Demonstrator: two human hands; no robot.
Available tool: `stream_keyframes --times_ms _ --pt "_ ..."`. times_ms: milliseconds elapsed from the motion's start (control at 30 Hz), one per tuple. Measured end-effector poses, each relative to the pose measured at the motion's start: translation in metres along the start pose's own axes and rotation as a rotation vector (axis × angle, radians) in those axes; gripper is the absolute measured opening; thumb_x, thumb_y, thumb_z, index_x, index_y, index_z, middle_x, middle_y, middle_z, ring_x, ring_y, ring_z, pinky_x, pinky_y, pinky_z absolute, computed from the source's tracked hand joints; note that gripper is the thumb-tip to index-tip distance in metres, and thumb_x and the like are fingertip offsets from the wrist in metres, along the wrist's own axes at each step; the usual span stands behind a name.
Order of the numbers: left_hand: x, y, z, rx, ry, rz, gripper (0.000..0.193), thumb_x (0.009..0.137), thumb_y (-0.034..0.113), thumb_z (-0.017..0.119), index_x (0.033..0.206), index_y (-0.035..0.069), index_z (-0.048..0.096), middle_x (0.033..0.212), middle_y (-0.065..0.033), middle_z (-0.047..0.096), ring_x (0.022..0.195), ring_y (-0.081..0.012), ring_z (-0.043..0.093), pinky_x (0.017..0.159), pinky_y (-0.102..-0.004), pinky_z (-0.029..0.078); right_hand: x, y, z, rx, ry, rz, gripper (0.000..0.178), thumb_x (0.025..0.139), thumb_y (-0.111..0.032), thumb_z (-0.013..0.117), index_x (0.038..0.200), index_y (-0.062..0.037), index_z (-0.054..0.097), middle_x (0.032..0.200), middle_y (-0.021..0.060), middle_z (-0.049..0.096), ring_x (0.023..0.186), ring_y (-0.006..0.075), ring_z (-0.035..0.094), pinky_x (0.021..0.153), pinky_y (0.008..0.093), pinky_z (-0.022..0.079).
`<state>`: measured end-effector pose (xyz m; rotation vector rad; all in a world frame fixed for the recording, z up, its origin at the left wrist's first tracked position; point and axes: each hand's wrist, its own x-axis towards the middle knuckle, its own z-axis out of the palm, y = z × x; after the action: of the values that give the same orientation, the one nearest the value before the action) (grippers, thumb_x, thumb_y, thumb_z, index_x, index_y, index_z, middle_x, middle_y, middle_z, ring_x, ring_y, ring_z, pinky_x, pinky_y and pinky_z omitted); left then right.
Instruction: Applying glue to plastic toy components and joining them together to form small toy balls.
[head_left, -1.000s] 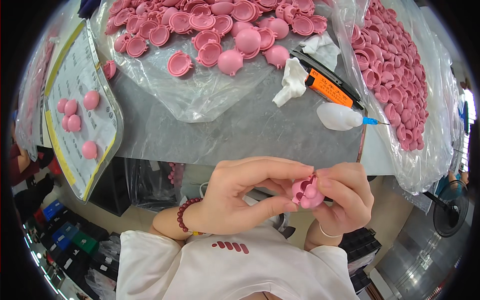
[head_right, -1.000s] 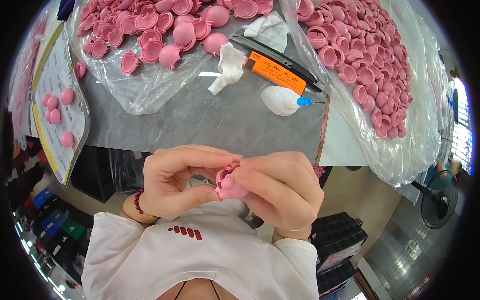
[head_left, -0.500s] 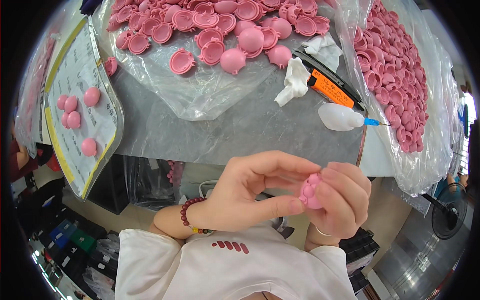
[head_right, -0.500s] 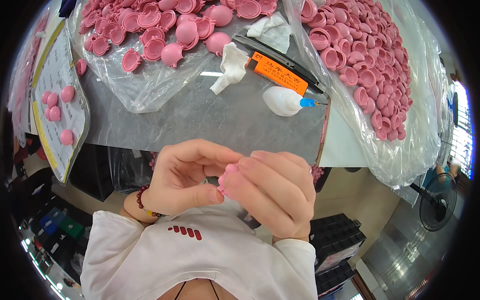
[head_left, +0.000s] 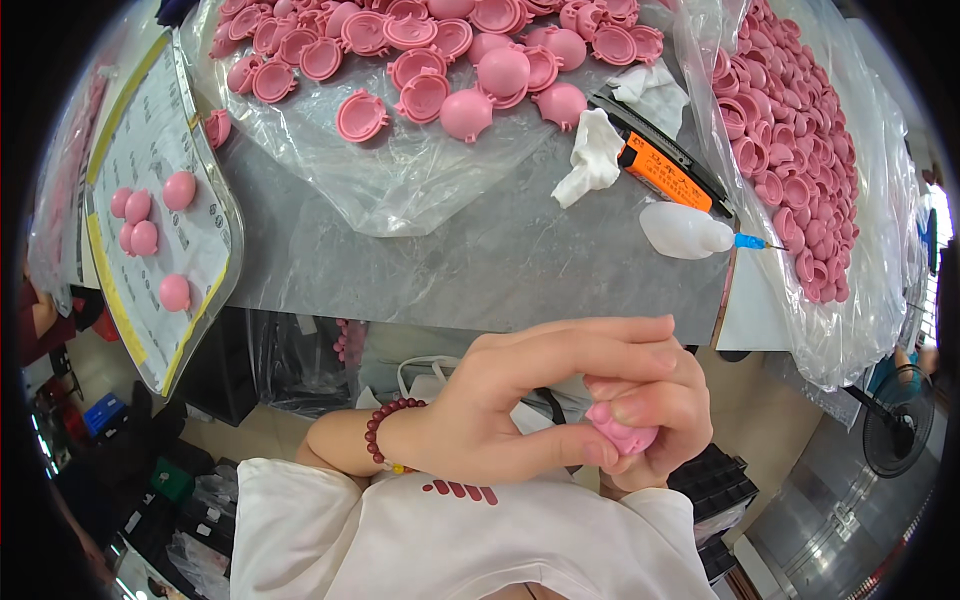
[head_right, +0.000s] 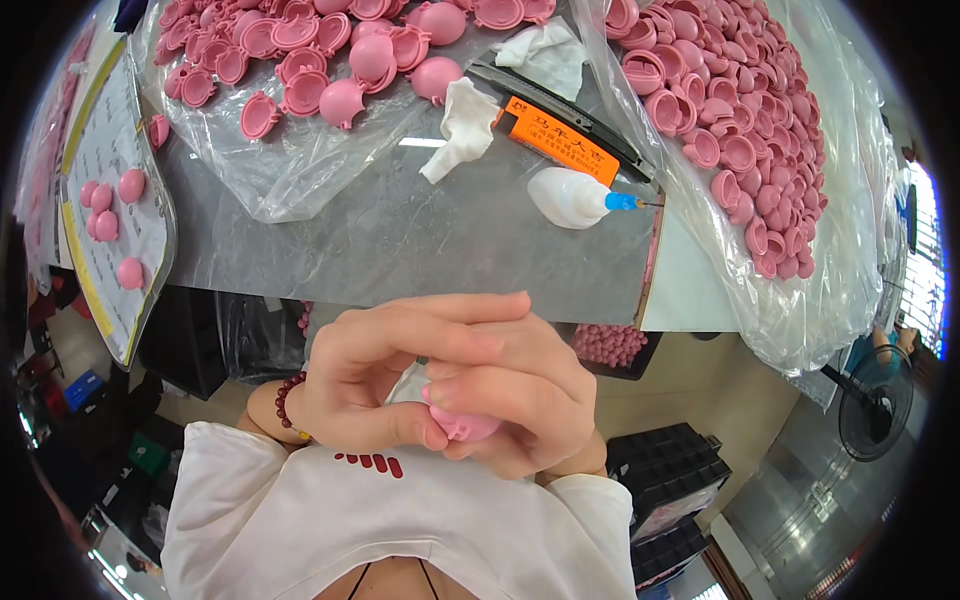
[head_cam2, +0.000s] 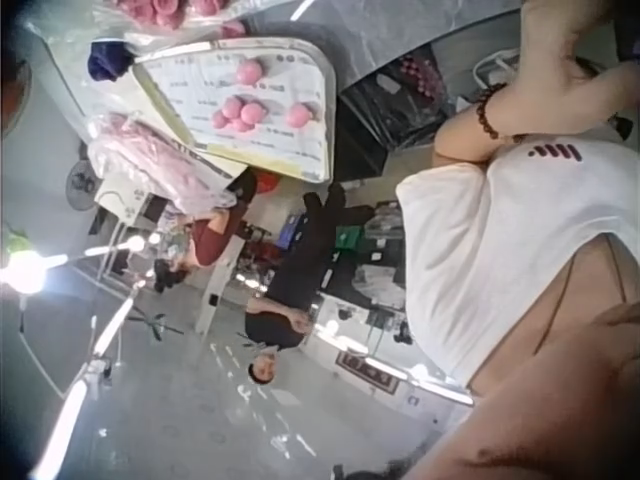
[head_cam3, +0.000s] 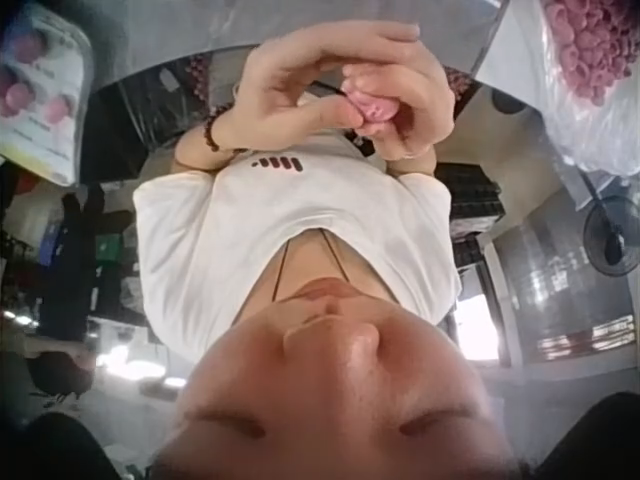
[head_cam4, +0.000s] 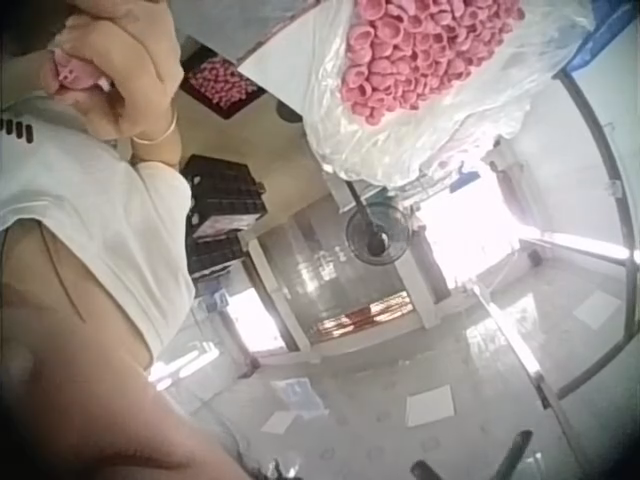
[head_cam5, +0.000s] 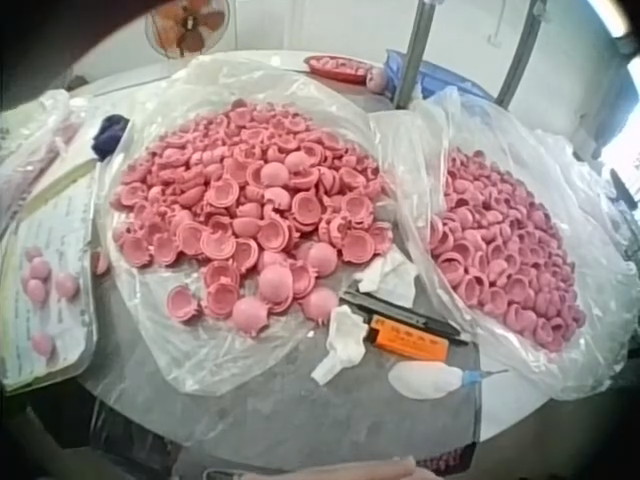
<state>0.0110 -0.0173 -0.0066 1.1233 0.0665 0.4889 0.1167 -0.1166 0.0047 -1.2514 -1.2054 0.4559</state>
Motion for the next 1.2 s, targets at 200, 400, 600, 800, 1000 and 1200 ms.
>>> stream_keyframes --times_ms 200,400,600,800,1000,1200 --pt "0.002 -0.001 0.003 0.077 0.013 0.096 0.041 0.069 0.013 0.067 0.105 -0.001 0.053 0.109 -0.0178 0.052 0.101 -0.0279 0.052 0.082 -0.0340 0.041 -0.005 -0.003 0.002 -0.039 0.047 0.018 0.028 0.070 -0.023 0.067 0.087 -0.0056 0.053 0.076 0.0075 0.058 0.066 0.0218 0.056 0.057 0.0309 0.045" --pt "0.007 0.002 -0.005 0.300 -0.052 0.193 0.051 0.066 0.030 0.069 0.102 -0.002 0.053 0.107 -0.0212 0.052 0.097 -0.0314 0.053 0.079 -0.0342 0.044 -0.004 0.001 0.005 0.137 0.069 0.042 0.035 0.069 -0.033 0.067 0.087 -0.0059 0.053 0.077 0.0105 0.058 0.066 0.0233 0.057 0.058 0.0316 0.045" --pt "0.003 0.007 -0.007 0.551 -0.046 0.186 0.057 0.059 0.033 0.074 0.099 -0.002 0.056 0.096 -0.0173 0.055 0.089 -0.0251 0.055 0.071 -0.0329 0.045 -0.015 -0.008 0.008 0.454 0.255 0.398 0.058 0.065 -0.042 0.068 0.097 -0.0006 0.043 0.079 0.0117 0.057 0.070 0.0199 0.057 0.060 0.0304 0.045" --pt "-0.002 0.004 -0.004 -0.310 0.106 -0.110 0.052 0.058 0.019 0.078 0.096 -0.005 0.054 0.091 -0.0175 0.056 0.083 -0.0224 0.057 0.072 -0.0298 0.046 0.008 0.020 -0.020 -0.054 0.631 0.143 0.063 0.064 -0.032 0.073 0.106 0.0011 0.040 0.085 0.0096 0.050 0.075 0.0151 0.048 0.061 0.0239 0.037" --pt "-0.002 0.008 -0.008 -0.518 0.113 -0.186 0.049 0.058 0.019 0.078 0.091 -0.006 0.054 0.082 -0.0168 0.058 0.077 -0.0222 0.058 0.069 -0.0277 0.046 0.030 0.030 -0.023 -0.526 0.364 0.192 0.053 0.061 -0.019 0.072 0.105 -0.0023 0.049 0.088 0.0019 0.049 0.076 0.0115 0.043 0.060 0.0225 0.033" --pt "-0.018 0.033 -0.031 -0.203 0.245 -0.071 0.051 0.058 0.031 0.078 0.086 -0.004 0.055 0.075 -0.0148 0.058 0.066 -0.0182 0.055 0.056 -0.0254 0.042 0.026 0.029 -0.019 -0.295 0.490 0.335 0.023 0.076 -0.012 0.059 0.092 0.0034 0.054 0.086 0.0088 0.058 0.074 0.0133 0.052 0.066 0.0228 0.041"
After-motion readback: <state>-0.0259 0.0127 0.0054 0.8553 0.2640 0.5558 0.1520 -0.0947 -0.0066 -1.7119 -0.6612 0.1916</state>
